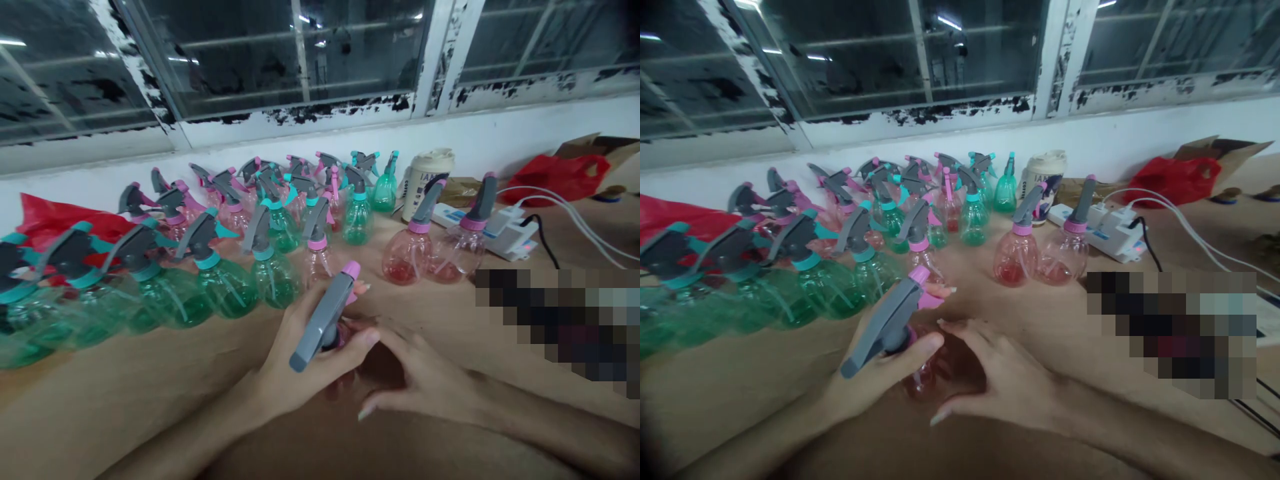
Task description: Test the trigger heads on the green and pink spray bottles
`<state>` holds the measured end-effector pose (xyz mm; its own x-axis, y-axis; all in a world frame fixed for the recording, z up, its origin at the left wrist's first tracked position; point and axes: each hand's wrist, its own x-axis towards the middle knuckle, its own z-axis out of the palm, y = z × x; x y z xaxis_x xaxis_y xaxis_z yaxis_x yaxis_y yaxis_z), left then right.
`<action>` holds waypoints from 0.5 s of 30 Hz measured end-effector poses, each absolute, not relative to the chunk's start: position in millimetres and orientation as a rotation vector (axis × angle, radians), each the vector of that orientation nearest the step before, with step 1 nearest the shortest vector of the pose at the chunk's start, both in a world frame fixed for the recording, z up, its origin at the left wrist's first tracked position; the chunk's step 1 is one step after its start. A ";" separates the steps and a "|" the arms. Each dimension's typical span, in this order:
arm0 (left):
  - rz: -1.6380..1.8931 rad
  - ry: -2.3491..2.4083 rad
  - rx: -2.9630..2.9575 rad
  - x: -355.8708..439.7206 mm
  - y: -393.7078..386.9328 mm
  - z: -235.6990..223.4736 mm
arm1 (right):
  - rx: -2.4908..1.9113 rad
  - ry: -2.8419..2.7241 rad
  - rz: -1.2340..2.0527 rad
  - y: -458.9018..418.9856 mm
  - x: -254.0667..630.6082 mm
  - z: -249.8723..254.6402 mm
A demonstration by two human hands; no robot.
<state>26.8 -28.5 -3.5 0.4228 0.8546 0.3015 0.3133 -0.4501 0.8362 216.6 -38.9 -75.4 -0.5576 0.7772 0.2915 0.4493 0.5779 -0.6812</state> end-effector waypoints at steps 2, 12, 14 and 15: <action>0.946 1.013 1.980 28.3 -29.3 -4.4 | -0.972 -2.187 0.733 -45.1 204.9 -70.6; 0.980 1.040 2.040 34.3 -29.7 -11.4 | -1.226 -2.067 0.552 -48.9 187.0 -56.3; 0.944 1.066 2.077 28.2 -30.4 -22.2 | -1.253 -2.039 0.552 -41.0 199.4 -57.0; 0.934 1.092 2.143 24.5 -31.2 -29.0 | -1.324 -2.034 0.545 -35.9 206.5 -56.7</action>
